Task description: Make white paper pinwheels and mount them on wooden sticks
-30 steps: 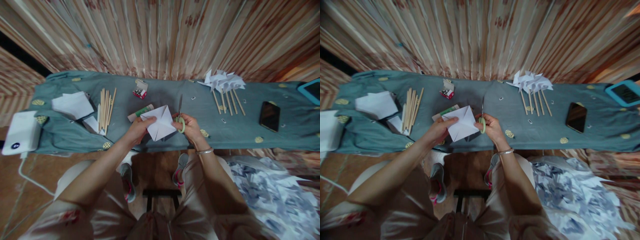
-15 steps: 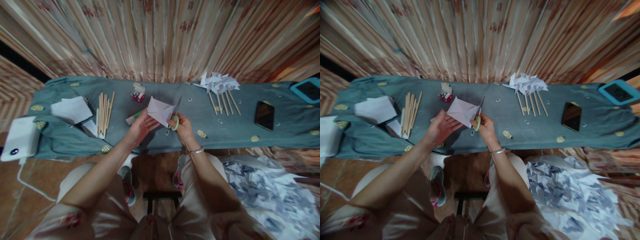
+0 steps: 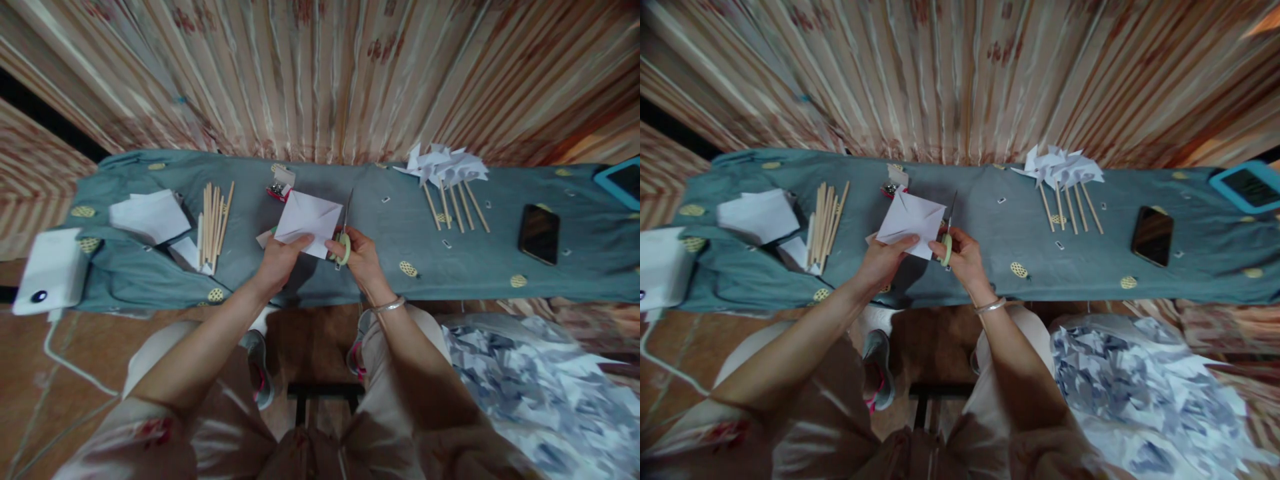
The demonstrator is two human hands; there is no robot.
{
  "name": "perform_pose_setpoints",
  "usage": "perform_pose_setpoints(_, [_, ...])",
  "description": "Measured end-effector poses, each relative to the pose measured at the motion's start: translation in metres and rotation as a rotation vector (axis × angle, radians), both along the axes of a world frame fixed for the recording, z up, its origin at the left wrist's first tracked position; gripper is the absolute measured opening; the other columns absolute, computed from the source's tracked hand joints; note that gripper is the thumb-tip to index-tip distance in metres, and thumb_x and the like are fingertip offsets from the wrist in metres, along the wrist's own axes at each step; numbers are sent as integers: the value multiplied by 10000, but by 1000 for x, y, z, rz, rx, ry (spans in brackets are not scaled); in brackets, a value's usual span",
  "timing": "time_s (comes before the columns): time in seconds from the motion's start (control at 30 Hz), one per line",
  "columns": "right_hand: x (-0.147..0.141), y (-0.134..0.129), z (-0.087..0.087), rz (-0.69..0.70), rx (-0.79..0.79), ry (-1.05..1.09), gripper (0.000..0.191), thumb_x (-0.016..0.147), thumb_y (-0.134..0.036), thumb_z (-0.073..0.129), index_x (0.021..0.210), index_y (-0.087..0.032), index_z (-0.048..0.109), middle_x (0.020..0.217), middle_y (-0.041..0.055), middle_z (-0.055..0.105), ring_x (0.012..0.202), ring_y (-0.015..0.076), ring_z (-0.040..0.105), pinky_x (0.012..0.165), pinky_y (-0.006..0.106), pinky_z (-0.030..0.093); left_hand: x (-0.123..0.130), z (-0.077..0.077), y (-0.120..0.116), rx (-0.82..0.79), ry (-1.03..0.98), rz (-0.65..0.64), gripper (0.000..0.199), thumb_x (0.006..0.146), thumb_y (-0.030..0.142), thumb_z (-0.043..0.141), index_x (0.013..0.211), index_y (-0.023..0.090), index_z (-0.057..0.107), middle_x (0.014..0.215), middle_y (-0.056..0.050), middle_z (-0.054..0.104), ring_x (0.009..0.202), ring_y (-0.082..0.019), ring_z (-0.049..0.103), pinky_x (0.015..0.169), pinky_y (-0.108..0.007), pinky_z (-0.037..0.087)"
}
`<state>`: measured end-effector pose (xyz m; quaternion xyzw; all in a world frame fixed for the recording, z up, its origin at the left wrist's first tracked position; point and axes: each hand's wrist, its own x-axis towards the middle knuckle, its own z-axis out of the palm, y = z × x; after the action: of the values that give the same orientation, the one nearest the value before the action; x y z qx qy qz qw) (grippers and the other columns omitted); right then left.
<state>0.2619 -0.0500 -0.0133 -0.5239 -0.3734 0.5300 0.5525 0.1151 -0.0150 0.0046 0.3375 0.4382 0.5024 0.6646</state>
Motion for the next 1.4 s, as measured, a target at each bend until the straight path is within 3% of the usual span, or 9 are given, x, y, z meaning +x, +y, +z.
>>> perform_pose_setpoints(0.13, [4,-9,6,130,-21,-25,532,593,-632,809,878,-216,640,683,-20,659,608,119,582,577,247,467,-6,2,6,51,30,37,176,615,113,788,766,169,719,833,-8,750,755,-162,668,756,-263,521])
perform_pose_setpoints(0.3, [10,-26,14,405,-87,-4,605,589,-694,789,898,-186,677,676,9,689,589,115,602,541,226,446,-13,11,14,94,6,117,354,593,124,838,924,186,727,853,-18,757,907,-208,700,824,-281,532])
perform_pose_setpoints(0.43, [11,-34,18,519,-126,-31,570,625,-685,776,850,-168,686,666,16,684,560,98,577,517,214,423,-15,13,17,86,-40,128,450,605,122,845,1030,177,709,840,-12,754,960,-220,703,826,-269,528])
perform_pose_setpoints(0.67, [7,-31,17,517,-148,-31,558,615,-647,799,849,-158,671,630,-6,647,537,89,547,522,216,436,-14,3,15,178,75,106,486,569,255,853,1023,143,718,894,-61,760,898,-250,716,846,-344,554])
perform_pose_setpoints(0.83, [5,-31,19,517,-158,-10,556,595,-638,813,828,-157,657,633,-17,639,522,75,535,507,206,426,-14,-1,16,194,164,116,407,584,316,833,937,139,736,914,-87,765,871,-253,711,863,-379,560])
perform_pose_setpoints(1.07, [5,-28,16,529,-184,-4,528,589,-606,830,820,-161,666,613,-23,637,520,75,546,500,201,425,-14,-7,17,189,198,124,340,559,345,851,831,172,746,902,-73,767,865,-253,704,825,-367,563])
perform_pose_setpoints(1.4, [4,-27,13,520,-186,9,522,580,-591,839,818,-158,672,609,-23,635,517,72,542,500,196,425,-14,-3,14,141,197,104,356,523,347,881,804,174,749,875,-64,768,811,-231,696,772,-329,556])
